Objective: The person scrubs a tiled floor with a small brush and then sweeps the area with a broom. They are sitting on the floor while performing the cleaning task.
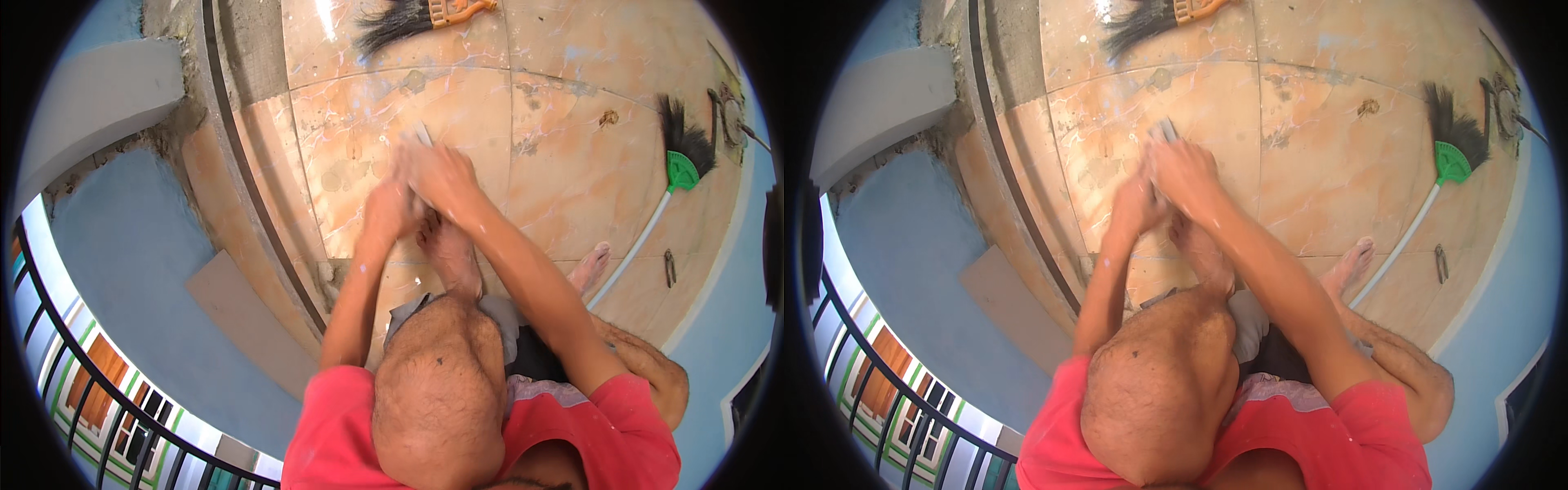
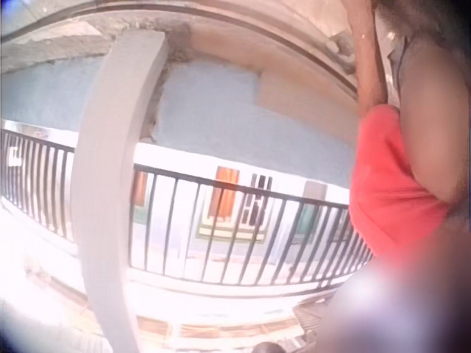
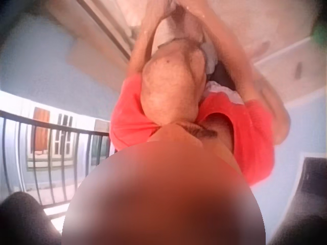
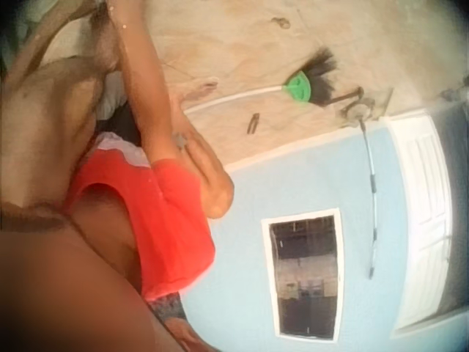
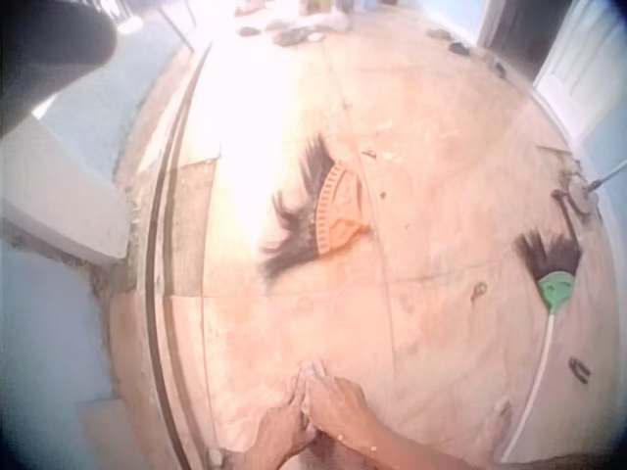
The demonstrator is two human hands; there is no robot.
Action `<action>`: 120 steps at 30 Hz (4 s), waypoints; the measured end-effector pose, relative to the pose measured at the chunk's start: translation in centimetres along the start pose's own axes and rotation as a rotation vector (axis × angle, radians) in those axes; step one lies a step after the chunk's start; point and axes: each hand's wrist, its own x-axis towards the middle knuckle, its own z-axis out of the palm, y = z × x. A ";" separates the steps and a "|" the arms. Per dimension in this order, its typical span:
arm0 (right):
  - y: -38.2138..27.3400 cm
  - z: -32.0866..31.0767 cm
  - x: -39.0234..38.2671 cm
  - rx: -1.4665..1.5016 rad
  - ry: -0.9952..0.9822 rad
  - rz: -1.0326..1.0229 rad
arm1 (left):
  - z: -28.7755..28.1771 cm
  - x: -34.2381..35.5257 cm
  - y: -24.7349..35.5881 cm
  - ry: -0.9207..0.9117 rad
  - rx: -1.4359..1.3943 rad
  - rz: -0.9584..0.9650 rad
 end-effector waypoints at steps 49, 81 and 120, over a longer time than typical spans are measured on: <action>3.1 -5.9 1.8 -0.035 0.033 0.210 | -1.7 6.2 4.5 -0.070 0.066 0.208; 5.7 -10.3 3.5 -0.023 0.045 0.317 | -1.7 11.6 7.6 -0.013 0.038 0.264; -2.3 0.2 5.7 -0.225 -0.161 -0.013 | -2.3 1.4 -5.4 0.213 -0.100 0.175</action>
